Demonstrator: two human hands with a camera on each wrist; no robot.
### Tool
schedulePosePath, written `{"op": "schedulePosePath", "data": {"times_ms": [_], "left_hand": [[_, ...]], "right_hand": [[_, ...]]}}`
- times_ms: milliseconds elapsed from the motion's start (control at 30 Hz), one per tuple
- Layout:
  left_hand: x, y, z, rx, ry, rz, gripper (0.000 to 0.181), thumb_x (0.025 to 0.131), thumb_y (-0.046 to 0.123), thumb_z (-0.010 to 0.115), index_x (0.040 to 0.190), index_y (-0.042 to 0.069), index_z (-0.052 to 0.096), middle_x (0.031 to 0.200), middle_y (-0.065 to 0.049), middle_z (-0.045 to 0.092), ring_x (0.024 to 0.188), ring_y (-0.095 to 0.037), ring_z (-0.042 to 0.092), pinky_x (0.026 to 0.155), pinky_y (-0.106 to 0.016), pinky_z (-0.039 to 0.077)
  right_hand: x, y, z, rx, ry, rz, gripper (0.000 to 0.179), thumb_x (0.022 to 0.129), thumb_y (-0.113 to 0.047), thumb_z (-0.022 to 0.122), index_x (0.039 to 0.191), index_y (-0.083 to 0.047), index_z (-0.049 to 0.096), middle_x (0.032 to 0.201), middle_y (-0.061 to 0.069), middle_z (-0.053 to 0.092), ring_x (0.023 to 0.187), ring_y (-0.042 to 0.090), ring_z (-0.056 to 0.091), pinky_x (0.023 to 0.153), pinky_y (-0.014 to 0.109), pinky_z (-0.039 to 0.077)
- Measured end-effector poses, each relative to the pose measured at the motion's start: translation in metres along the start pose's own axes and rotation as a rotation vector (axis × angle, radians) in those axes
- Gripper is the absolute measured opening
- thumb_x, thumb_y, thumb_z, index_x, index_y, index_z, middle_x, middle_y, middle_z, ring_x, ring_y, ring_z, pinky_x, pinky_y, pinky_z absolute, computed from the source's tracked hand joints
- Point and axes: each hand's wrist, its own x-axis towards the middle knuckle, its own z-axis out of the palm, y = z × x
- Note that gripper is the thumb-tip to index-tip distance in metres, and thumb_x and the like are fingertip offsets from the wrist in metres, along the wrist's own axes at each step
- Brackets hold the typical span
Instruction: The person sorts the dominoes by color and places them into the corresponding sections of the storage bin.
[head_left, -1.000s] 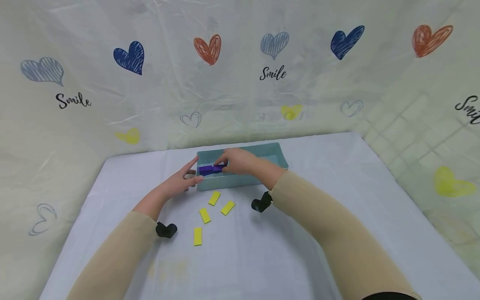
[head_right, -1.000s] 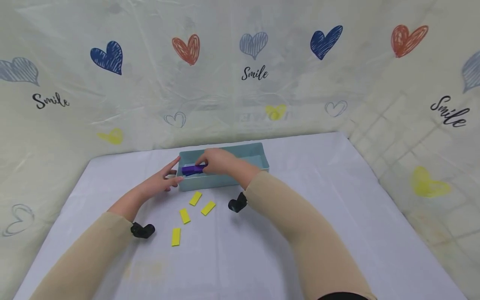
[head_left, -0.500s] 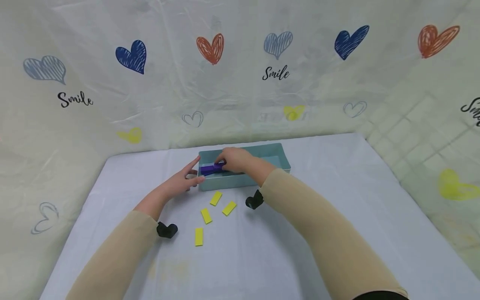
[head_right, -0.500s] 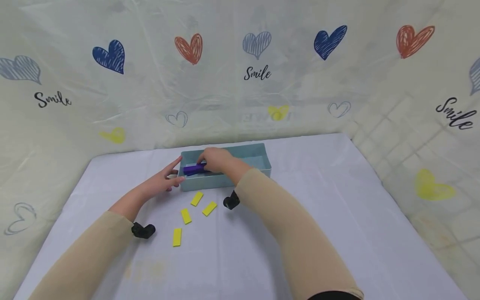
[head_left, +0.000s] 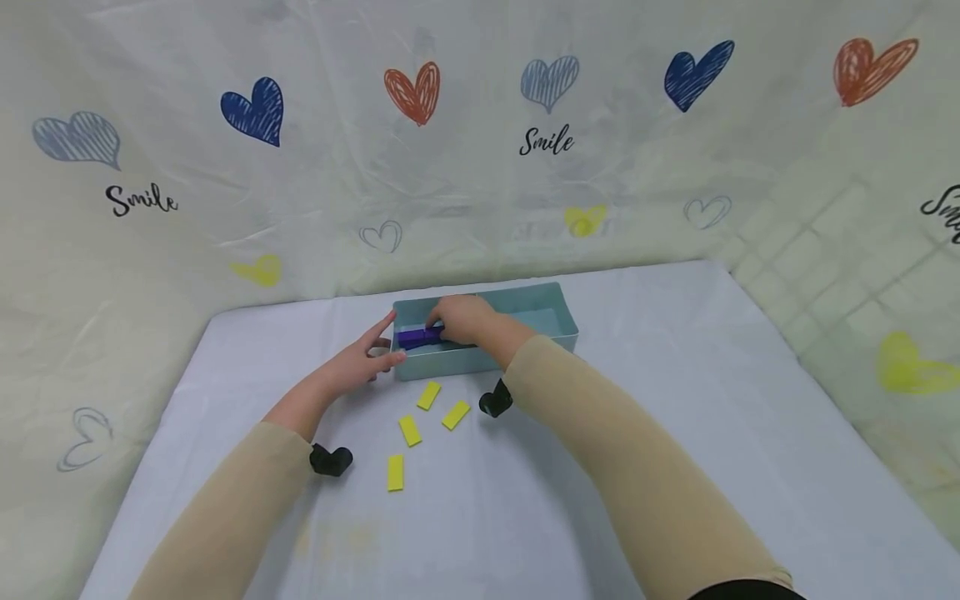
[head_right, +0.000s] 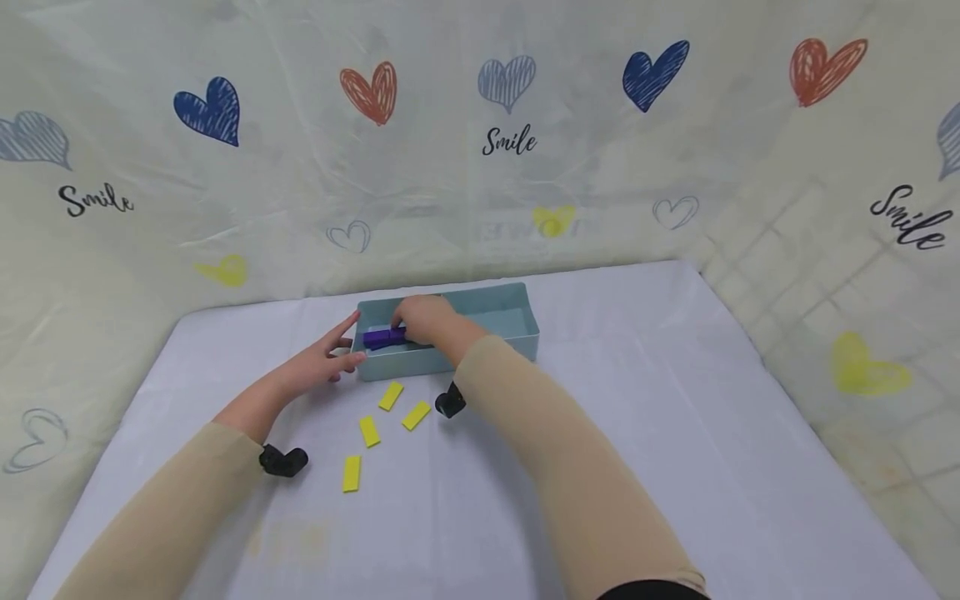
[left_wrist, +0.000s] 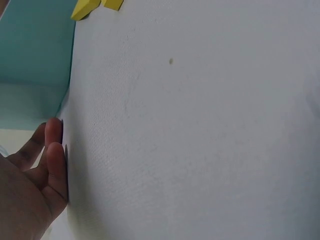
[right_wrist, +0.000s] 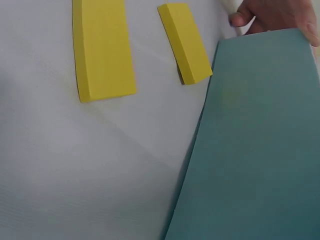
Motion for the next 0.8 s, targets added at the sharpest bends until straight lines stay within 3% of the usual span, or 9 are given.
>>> {"op": "schedulePosePath", "data": {"times_ms": [433,800], "left_hand": [[-0.002,0.003,0.000,0.005,0.000,0.004,0.082,0.098,0.049,0.057,0.154,0.053,-0.002,0.156,-0.018,0.031,0.119,-0.034,0.056,0.100,-0.051,0.045],[-0.005,0.005,-0.001,0.016,-0.004,0.008,0.083,0.099,0.047,0.056,0.156,0.048,-0.004,0.155,-0.021,0.031,0.119,-0.035,0.056,0.099,-0.052,0.045]], "right_hand": [[0.001,-0.001,0.003,0.017,0.003,-0.007,0.037,0.097,-0.022,0.065,0.134,-0.024,0.065,0.132,-0.002,0.062,0.119,0.015,0.057,0.103,0.035,0.044],[-0.016,0.004,-0.010,0.130,0.057,-0.052,0.035,0.098,-0.025,0.064,0.133,-0.023,0.065,0.127,0.000,0.060,0.115,0.017,0.057,0.097,0.035,0.047]]}}
